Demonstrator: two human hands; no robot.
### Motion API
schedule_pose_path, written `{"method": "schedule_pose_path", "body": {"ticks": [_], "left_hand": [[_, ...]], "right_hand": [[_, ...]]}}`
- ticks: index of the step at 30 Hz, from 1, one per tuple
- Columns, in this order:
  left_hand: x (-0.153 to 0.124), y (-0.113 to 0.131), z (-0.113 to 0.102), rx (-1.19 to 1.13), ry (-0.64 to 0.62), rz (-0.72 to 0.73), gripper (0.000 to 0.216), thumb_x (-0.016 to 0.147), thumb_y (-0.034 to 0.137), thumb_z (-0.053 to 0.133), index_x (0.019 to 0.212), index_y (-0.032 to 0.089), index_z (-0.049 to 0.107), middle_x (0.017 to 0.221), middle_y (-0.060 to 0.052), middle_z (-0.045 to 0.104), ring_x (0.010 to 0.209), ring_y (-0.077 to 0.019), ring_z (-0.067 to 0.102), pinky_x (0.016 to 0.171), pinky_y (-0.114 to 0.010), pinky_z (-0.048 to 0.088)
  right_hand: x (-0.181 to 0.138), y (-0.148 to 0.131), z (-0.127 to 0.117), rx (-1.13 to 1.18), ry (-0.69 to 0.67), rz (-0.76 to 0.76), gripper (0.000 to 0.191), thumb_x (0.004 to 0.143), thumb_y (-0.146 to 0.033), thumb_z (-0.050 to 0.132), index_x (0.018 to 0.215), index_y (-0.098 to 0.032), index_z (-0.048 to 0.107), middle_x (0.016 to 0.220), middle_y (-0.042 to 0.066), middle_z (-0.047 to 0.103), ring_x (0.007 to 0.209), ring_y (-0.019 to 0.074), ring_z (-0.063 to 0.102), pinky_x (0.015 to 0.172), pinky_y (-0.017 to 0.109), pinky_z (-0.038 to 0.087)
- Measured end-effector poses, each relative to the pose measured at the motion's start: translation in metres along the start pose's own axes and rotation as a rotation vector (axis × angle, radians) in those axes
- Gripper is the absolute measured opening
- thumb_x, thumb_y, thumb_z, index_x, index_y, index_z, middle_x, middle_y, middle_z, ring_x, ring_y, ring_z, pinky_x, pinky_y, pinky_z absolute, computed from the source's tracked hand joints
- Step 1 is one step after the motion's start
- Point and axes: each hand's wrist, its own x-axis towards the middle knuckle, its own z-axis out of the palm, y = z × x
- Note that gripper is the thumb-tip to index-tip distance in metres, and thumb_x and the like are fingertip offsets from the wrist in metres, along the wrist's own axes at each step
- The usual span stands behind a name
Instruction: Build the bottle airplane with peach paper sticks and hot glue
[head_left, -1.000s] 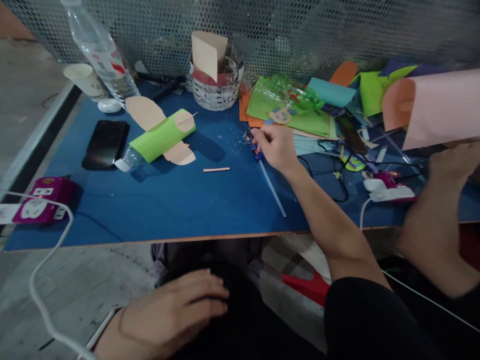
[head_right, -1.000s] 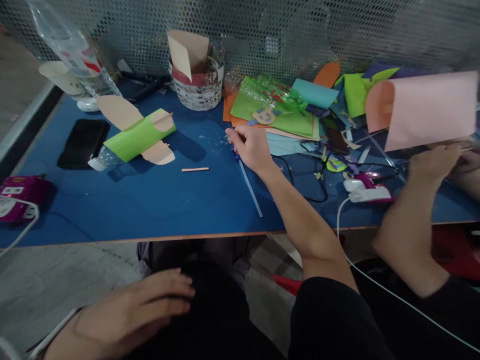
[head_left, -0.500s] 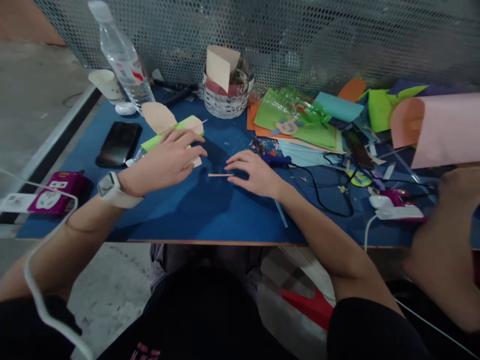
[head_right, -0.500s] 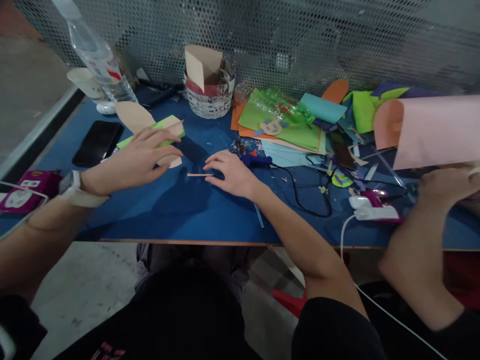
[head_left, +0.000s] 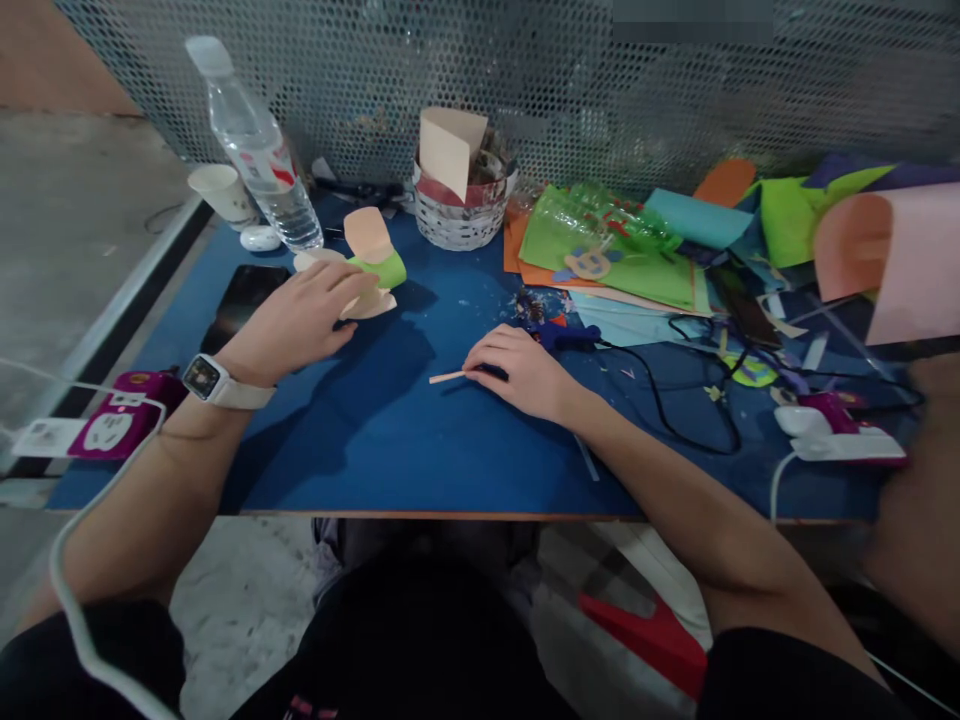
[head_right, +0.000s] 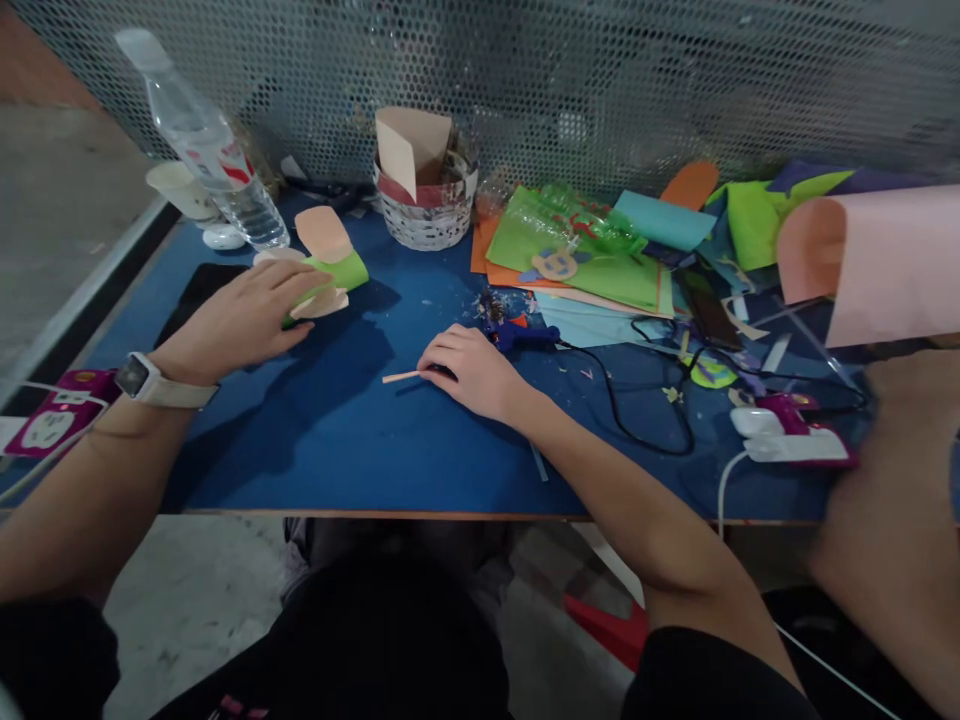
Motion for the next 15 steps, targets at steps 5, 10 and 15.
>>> {"method": "schedule_pose_path", "body": {"ticks": [5, 10, 15], "left_hand": [[-0.003, 0.005, -0.008, 0.075, 0.009, -0.125, 0.050, 0.111, 0.022, 0.062, 0.161, 0.012, 0.064, 0.170, -0.025, 0.054, 0.157, -0.0428, 0.056, 0.134, -0.067, 0.050], [-0.006, 0.003, -0.010, 0.042, -0.020, -0.183, 0.055, 0.113, 0.017, 0.057, 0.167, 0.013, 0.061, 0.175, -0.021, 0.053, 0.155, -0.0426, 0.058, 0.134, -0.069, 0.051], [-0.004, -0.007, -0.011, -0.405, 0.306, -0.174, 0.064, 0.102, 0.033, 0.082, 0.162, 0.019, 0.067, 0.167, -0.011, 0.065, 0.155, -0.0436, 0.059, 0.138, -0.069, 0.045]], "right_hand": [[-0.001, 0.004, 0.004, 0.007, 0.038, -0.008, 0.029, 0.122, -0.033, 0.064, 0.122, -0.025, 0.092, 0.110, 0.012, 0.087, 0.103, 0.0300, 0.069, 0.097, 0.049, 0.051], [-0.001, 0.007, 0.002, 0.068, 0.221, 0.029, 0.026, 0.117, -0.040, 0.073, 0.109, -0.027, 0.094, 0.104, 0.009, 0.088, 0.092, 0.0280, 0.071, 0.092, 0.049, 0.056], [-0.001, 0.004, -0.015, 0.137, 0.456, 0.113, 0.016, 0.104, -0.042, 0.084, 0.097, -0.033, 0.095, 0.099, 0.006, 0.089, 0.089, 0.0293, 0.076, 0.093, 0.052, 0.062]]}}
